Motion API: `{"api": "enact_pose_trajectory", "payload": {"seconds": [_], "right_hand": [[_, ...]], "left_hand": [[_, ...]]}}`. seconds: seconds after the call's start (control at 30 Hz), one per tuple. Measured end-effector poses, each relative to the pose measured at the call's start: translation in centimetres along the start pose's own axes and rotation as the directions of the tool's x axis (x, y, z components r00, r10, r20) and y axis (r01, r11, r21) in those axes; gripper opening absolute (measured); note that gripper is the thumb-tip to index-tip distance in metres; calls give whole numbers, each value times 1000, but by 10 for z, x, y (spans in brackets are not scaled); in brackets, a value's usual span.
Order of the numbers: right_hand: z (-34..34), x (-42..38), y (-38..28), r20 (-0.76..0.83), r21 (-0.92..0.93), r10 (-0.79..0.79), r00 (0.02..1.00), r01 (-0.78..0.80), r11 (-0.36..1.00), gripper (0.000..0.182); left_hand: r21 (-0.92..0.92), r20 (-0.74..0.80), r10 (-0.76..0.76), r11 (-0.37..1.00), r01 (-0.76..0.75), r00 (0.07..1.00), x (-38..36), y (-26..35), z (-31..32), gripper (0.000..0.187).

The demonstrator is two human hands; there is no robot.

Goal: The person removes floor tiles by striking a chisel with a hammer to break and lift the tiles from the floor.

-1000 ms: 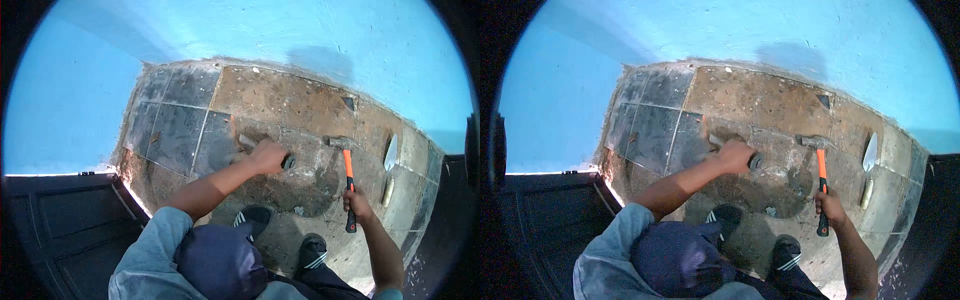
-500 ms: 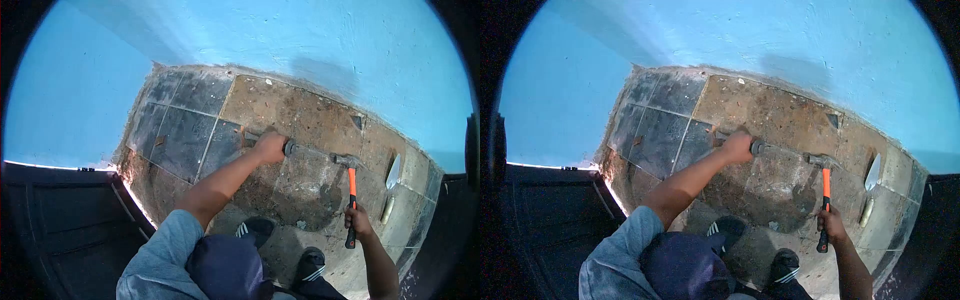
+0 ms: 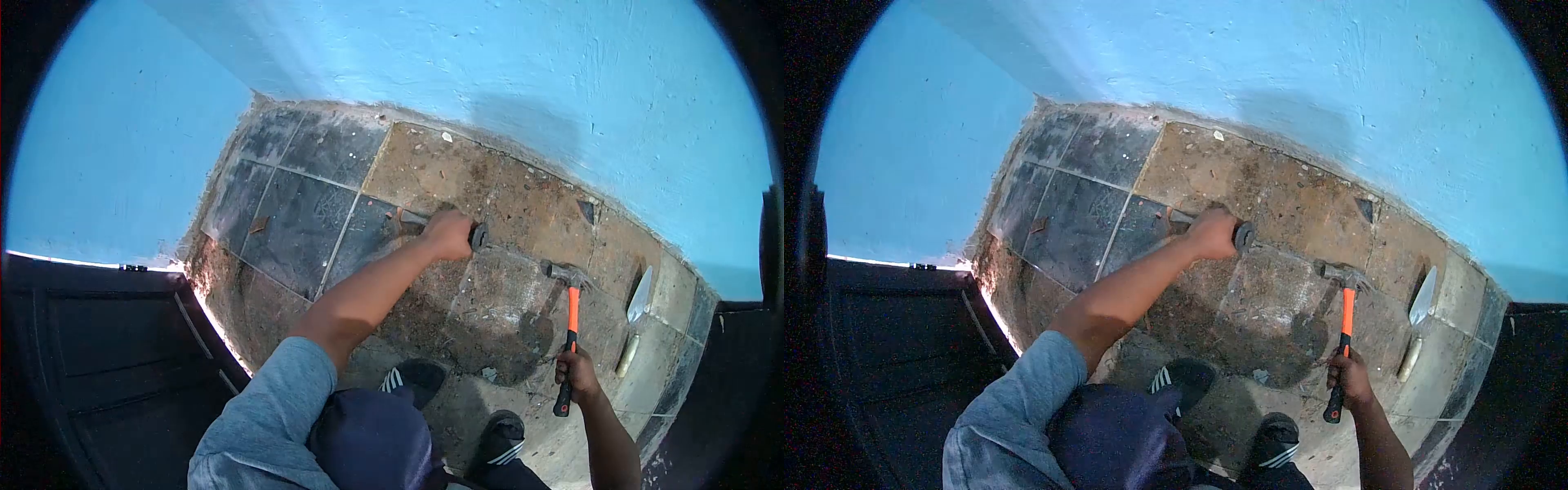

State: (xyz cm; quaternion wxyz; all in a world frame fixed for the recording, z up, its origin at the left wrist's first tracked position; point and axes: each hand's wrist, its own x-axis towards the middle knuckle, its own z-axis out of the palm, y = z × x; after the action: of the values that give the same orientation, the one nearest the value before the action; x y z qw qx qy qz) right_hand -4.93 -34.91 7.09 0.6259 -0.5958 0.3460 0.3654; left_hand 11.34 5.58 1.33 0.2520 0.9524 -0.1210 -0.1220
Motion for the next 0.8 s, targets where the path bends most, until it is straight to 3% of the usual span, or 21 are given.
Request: {"api": "enact_pose_trajectory", "payload": {"seconds": [0.1, 0.2, 0.27, 0.37, 0.47, 0.57, 0.67, 0.8], "right_hand": [[2, 0, 0, 1, -18, 4, 1000, -4, 1000, 13], [2, 1, 1, 10, -41, 9, 1000, -8, 999, 13], [2, 0, 0, 18, -26, 10, 1000, -10, 1000, 13], [12, 1, -9, 59, 132, -15, 998, 7, 991, 16], [51, -5, -40, -13, 325, -22, 1000, 26, 945, 19], [58, 16, -44, -47, 349, 24, 999, -6, 937, 18], [68, 36, -31, -104, 291, -23, 994, 52, 955, 17], [106, 21, -52, -172, 148, -255, 951, 281, 948, 19]], "left_hand": [[2, -47, 0, 1000, 0, 999, 1, 1, -2, 25], [24, 66, -96, 995, 95, 993, 6, 7, -16, 26], [-40, 39, -118, 992, 120, 992, 10, 4, -15, 25], [-27, 54, -130, 991, 131, 990, 16, -2, -7, 26], [-35, 59, -110, 993, 112, 992, 16, 1, -9, 28], [-42, 64, -126, 991, 129, 990, 9, 6, -18, 29], [23, 97, -171, 985, 169, 981, 11, 7, -21, 29], [58, 79, -183, 982, 178, 980, 12, 7, -17, 27]]}}
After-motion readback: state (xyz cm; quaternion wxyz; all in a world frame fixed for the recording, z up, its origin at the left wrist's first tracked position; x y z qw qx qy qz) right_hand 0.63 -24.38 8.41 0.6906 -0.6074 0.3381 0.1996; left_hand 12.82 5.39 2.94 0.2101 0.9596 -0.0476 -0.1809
